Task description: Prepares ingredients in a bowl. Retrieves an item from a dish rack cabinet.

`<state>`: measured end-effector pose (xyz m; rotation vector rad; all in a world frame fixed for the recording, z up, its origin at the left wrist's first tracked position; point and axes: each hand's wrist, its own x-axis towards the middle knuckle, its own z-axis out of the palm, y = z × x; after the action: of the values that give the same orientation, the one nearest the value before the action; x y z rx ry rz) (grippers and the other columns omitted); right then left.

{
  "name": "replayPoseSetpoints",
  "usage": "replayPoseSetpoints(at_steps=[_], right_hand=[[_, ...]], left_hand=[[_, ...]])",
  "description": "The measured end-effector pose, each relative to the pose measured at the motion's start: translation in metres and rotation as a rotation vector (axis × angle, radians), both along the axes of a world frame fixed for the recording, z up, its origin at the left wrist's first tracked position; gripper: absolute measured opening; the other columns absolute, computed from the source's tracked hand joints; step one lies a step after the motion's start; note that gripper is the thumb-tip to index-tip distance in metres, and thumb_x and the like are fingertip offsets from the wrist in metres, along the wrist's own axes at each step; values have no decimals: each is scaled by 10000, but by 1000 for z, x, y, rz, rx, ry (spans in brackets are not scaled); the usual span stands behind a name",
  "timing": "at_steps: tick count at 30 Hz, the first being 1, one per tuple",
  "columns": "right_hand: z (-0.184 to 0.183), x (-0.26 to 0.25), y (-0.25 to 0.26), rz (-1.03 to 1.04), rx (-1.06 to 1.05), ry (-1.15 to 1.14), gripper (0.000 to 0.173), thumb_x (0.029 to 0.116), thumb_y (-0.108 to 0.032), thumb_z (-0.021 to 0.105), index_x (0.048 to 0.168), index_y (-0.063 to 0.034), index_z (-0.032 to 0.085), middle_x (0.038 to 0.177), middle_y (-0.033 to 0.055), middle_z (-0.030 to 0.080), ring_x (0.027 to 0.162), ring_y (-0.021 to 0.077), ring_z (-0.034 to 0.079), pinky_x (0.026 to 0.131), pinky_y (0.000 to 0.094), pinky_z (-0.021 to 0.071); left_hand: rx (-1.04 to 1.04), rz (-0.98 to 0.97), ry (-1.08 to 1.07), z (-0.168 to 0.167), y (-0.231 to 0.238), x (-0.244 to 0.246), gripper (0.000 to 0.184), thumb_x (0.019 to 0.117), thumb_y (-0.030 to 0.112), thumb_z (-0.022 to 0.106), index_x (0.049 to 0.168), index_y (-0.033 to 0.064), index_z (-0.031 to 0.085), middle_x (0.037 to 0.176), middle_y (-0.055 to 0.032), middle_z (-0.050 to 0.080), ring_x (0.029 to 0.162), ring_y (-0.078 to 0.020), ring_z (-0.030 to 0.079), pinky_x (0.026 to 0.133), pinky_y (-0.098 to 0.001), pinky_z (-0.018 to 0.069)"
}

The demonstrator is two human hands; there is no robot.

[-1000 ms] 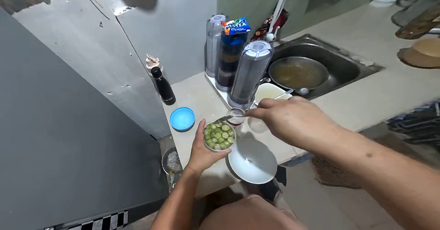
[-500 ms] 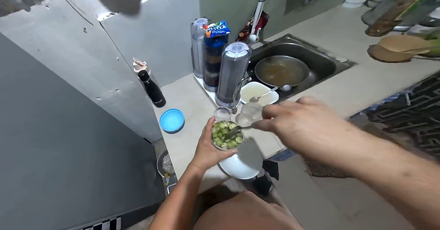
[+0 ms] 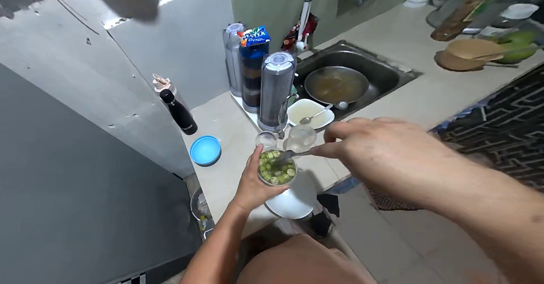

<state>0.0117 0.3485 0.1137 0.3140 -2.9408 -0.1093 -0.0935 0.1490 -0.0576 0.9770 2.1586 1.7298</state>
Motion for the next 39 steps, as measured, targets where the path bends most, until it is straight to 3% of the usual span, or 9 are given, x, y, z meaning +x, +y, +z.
replayPoseSetpoints(at_steps=[2, 6, 9, 12, 19, 31, 39], right_hand=[[-9, -6, -9, 29, -47, 17, 300, 839, 44, 725, 988, -200, 818, 908, 99, 696, 817, 331, 682, 619, 502, 527], [-24, -22, -30, 55, -8, -17, 200, 809, 58, 746, 853, -133, 783, 848, 100, 677, 798, 329, 666, 643, 503, 513], [-23, -32, -31, 57, 71, -79, 182, 853, 53, 704, 845, -117, 769, 842, 95, 673, 788, 301, 658, 626, 455, 468], [-14, -37, -26, 65, 114, -128, 196, 886, 59, 668, 860, -106, 770, 852, 112, 678, 806, 305, 667, 666, 472, 475], [-11, -36, -13, 100, 155, -101, 203, 858, 46, 715, 839, -144, 784, 840, 102, 672, 803, 298, 672, 660, 475, 483], [-17, -6, 18, 54, 60, -58, 316, 815, 78, 750, 927, -210, 814, 850, 74, 677, 787, 302, 667, 636, 483, 494], [4, 3, 24, 24, 20, -2, 327, 870, 54, 689, 991, -222, 818, 873, 95, 693, 801, 325, 677, 645, 514, 493]], left_hand=[[-23, -12, 57, 0, 0, -1, 1211, 583, 133, 979, 1572, 31, 288, 1445, -225, 510, 1295, -259, 559, 1071, -415, 488], [-58, -23, 73, 5, -1, 0, 1225, 569, 116, 979, 1572, 24, 281, 1448, -234, 511, 1309, -284, 548, 1083, -432, 473], [-37, -39, 71, 6, -1, -1, 1239, 559, 109, 975, 1571, 15, 266, 1431, -225, 528, 1311, -264, 549, 1090, -420, 471], [-22, -55, 66, 5, -3, -3, 1256, 555, 98, 976, 1579, 28, 253, 1448, -216, 512, 1312, -244, 546, 1086, -403, 470], [-29, -73, 143, 3, -6, -7, 1219, 565, 83, 979, 1564, 18, 283, 1446, -227, 503, 1291, -259, 563, 1076, -409, 482], [-91, -114, 221, 9, -8, -12, 1209, 587, 89, 974, 1575, 18, 282, 1480, -243, 471, 1298, -277, 563, 1082, -415, 475], [-109, -162, 299, 16, -8, -15, 1190, 580, 82, 975, 1564, 1, 310, 1479, -242, 479, 1305, -281, 562, 1086, -410, 477]])
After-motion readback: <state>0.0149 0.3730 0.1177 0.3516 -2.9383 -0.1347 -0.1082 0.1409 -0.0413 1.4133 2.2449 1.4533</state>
